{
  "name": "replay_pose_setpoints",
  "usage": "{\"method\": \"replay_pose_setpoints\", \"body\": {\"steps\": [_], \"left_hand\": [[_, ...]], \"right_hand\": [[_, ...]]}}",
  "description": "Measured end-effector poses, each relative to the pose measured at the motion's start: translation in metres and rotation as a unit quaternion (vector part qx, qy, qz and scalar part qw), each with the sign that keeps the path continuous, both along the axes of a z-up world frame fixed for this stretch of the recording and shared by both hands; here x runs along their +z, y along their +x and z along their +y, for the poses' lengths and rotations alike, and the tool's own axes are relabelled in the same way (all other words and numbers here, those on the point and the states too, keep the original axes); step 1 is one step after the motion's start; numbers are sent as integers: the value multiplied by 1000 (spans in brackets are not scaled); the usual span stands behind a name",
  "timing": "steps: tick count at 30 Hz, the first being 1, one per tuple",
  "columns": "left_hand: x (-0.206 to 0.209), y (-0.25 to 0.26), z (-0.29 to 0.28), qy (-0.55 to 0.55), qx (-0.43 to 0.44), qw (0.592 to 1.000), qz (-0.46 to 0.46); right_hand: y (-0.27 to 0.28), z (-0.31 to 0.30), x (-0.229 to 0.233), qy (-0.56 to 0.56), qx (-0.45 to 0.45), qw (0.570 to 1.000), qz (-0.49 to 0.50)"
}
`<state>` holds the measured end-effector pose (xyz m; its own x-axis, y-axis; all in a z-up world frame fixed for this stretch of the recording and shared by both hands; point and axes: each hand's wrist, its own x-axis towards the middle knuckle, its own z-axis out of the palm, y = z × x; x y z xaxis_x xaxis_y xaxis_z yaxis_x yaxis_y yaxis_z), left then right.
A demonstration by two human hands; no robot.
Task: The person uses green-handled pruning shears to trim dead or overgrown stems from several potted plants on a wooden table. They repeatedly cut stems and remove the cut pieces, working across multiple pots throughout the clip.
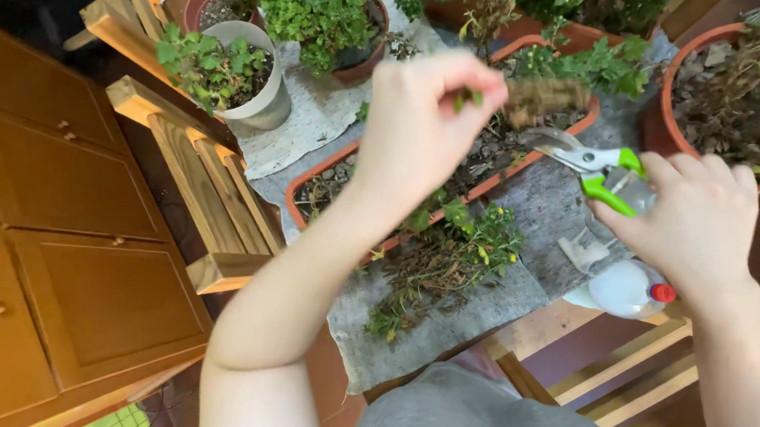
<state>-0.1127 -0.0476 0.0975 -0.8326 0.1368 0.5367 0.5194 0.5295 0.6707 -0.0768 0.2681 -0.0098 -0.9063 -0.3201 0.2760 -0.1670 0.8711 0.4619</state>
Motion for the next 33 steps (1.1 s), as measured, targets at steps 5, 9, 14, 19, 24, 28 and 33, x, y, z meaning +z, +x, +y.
{"method": "replay_pose_setpoints", "body": {"steps": [5, 9, 14, 19, 24, 28, 33], "left_hand": [[-87, 116, 29, 72, -60, 990, -101], [-214, 154, 38, 102, 60, 988, -97], [-307, 166, 28, 129, 212, 949, -194], [-297, 170, 26, -80, 246, 954, -152], [-181, 185, 13, -99, 104, 945, -294], [-74, 132, -29, -81, 21, 978, -189], [-79, -42, -85, -249, 201, 947, 40]], "right_hand": [[69, 35, -34, -34, -47, 997, -42], [108, 53, -60, -110, -107, 980, -128], [132, 50, -75, -152, -141, 959, -195], [139, 45, -82, -213, -182, 931, -232], [130, 48, -70, -179, -151, 949, -209], [101, 49, -61, -137, -93, 975, -148], [46, 8, -59, -65, -36, 996, -57]]}}
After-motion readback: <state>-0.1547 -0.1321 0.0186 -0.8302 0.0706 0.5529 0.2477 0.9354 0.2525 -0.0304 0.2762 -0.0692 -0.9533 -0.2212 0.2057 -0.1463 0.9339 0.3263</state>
